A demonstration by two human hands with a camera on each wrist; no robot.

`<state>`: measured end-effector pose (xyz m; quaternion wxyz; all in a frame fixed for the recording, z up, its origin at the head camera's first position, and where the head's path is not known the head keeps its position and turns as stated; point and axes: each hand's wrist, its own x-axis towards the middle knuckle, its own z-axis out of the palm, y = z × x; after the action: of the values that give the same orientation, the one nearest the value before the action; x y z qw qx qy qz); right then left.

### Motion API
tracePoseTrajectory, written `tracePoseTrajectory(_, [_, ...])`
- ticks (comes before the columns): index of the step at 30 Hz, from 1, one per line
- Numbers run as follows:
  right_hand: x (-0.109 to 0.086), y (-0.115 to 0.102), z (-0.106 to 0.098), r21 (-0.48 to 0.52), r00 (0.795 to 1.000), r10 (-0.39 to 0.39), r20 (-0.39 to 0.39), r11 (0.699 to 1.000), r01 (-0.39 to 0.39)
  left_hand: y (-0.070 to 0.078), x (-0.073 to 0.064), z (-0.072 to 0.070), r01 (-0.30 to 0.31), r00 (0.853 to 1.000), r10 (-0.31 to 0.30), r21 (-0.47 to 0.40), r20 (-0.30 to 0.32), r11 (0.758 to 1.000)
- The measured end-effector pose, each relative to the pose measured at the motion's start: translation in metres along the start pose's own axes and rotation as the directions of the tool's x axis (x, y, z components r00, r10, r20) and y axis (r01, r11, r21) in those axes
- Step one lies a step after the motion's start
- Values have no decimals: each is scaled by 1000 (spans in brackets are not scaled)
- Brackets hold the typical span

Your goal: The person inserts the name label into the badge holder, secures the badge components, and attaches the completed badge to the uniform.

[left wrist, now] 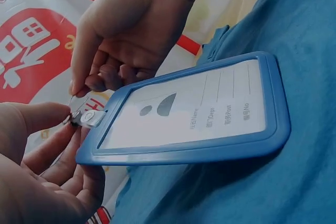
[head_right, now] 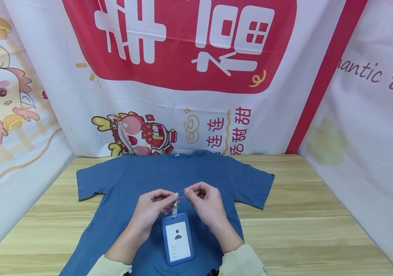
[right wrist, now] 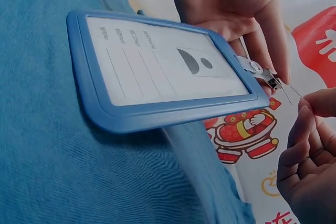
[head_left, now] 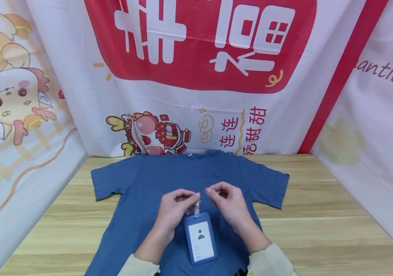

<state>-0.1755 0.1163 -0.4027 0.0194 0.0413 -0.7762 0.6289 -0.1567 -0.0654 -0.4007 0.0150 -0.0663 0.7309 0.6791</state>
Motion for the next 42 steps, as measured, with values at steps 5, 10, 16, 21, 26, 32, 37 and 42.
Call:
tracePoseTrajectory(5, [2, 2, -2, 24, 999, 41, -6, 999, -41, -1, 3, 0, -3, 1000, 4, -43, 26, 999])
tracePoseTrajectory(10, [3, 3, -1, 62, 998, 58, 14, 996, -59, -4, 4, 1, -42, 999, 43, -53, 17, 998])
tracePoseTrajectory(16, [3, 2, 0, 87, 997, 58, 57, 994, -63, -8, 5, 1, -38, 999, 39, -71, -1, 997])
tracePoseTrajectory(21, [4, 1, 0, 89, 997, 55, 50, 994, -59, -9, 5, 2, -32, 999, 33, -109, 5, 994])
tracePoseTrajectory(26, [3, 1, -1, 79, 997, 55, 57, 995, -59, -9, 5, 3, -30, 999, 31, -122, 11, 992])
tracePoseTrajectory(32, [3, 0, -2, 90, 997, 55, 56, 994, -60, -8, 8, 2, -10, 999, 16, -140, 42, 990])
tracePoseTrajectory(37, [12, 4, -9, 85, 997, 70, 31, 994, -73, -10, 11, 1, 11, 998, -2, -152, 55, 988])
tracePoseTrajectory(42, [38, 18, -23, 71, 992, 113, -59, 992, -108, -22, 18, -8, 51, 999, -51, -211, 4, 976])
